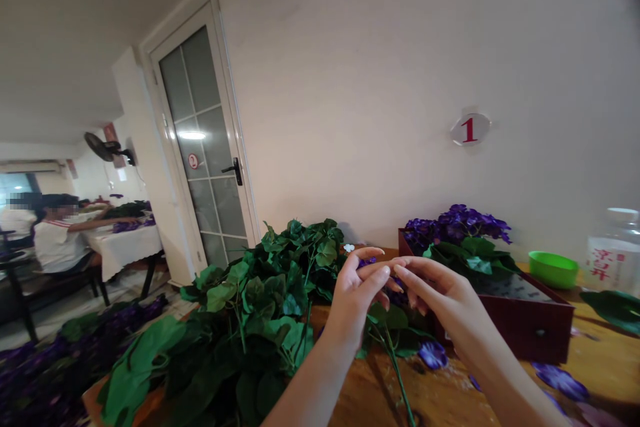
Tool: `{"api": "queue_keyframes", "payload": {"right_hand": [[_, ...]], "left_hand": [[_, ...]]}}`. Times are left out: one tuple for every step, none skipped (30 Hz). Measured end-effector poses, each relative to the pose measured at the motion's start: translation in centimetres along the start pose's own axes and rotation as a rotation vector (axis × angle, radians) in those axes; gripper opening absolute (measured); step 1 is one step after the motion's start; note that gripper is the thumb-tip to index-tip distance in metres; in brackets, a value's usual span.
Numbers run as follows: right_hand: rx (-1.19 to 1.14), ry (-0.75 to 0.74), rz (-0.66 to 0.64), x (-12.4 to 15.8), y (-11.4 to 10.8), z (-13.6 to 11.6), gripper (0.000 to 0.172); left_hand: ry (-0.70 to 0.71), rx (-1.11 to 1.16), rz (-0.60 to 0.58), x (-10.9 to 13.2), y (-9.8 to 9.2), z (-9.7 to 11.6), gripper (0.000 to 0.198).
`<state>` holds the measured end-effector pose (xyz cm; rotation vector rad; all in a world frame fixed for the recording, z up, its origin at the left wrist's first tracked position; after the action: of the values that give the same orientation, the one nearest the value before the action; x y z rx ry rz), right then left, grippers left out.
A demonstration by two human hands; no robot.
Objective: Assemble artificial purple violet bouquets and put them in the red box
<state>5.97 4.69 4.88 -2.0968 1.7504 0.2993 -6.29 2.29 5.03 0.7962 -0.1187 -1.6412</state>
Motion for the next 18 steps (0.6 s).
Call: {"api": "queue_keyframes", "payload": {"right_hand": [[0.001,-0.005,-0.005,0.0,0.0,0.0,0.042],[0.001,-0.011,-0.011,-0.1,0.1,0.1,0.042],[0.0,-0.017,-0.023,-0.1,0.2,0.1,0.042],[-0.008,-0.022,-0.035,-0.1,0.4,0.1,0.042],[-0.021,-0.025,-0.047,-0.1,0.6,0.2,0.041],[-0.036,-0.025,-0.056,0.0,0.7,0.2,0.041],[-0.052,-0.021,-0.059,0.0,0.9,0.2,0.041],[-0.066,-0.012,-0.056,0.0,1.0,0.3,0.041],[-0.075,-0.001,-0.055,0.0,1.2,0.3,0.042],[-0.082,0.009,-0.053,0.0,1.3,0.4,0.043],[-0.089,0.016,-0.054,0.0,1.4,0.5,0.044],[-0.098,0.021,-0.058,-0.1,1.5,0.6,0.046],[-0.107,0.023,-0.063,-0.1,1.6,0.7,0.046],[-0.113,0.024,-0.071,-0.2,1.7,0.8,0.047],[-0.115,0.024,-0.075,-0.3,1.7,0.9,0.047],[-0.112,0.025,-0.077,-0.3,1.7,1.0,0.047],[-0.107,0.026,-0.077,-0.3,1.7,1.1,0.046],[-0.101,0.026,-0.075,-0.4,1.7,1.2,0.046]], "left_hand": [[-0.012,0.011,0.009,-0.1,0.0,-0.1,0.037],[-0.022,0.025,0.022,-0.1,-0.2,-0.3,0.038],[-0.026,0.042,0.041,-0.2,-0.3,-0.4,0.038],[-0.024,0.062,0.062,-0.3,-0.5,-0.5,0.038],[-0.021,0.087,0.085,-0.4,-0.7,-0.7,0.037],[-0.02,0.12,0.108,-0.5,-0.9,-0.9,0.037],[-0.027,0.16,0.128,-0.5,-1.0,-1.1,0.036],[-0.043,0.204,0.144,-0.6,-1.1,-1.3,0.036],[-0.068,0.246,0.16,-0.6,-1.1,-1.5,0.037],[-0.095,0.282,0.181,-0.5,-1.1,-1.8,0.038],[-0.121,0.309,0.203,-0.4,-1.1,-2.0,0.039],[-0.141,0.328,0.225,-0.4,-1.1,-2.1,0.04],[-0.155,0.34,0.243,-0.3,-1.1,-2.2,0.041],[-0.164,0.35,0.256,-0.2,-1.1,-2.3,0.041],[-0.172,0.363,0.262,-0.2,-1.1,-2.4,0.041],[-0.179,0.38,0.264,-0.2,-1.0,-2.5,0.04],[-0.188,0.4,0.261,-0.2,-1.0,-2.6,0.038],[-0.197,0.42,0.256,-0.2,-1.0,-2.7,0.036]]}}
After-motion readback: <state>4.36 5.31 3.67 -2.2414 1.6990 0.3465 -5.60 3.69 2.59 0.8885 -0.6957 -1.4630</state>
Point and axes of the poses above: each hand's wrist, its own x-axis away from the middle knuckle, its own y-axis out of the palm, z = x × y, the point moved 6 cm from there along -x, towards the middle knuckle, and after that the axes turned 9 degrees about x, right-handed, at the moved point
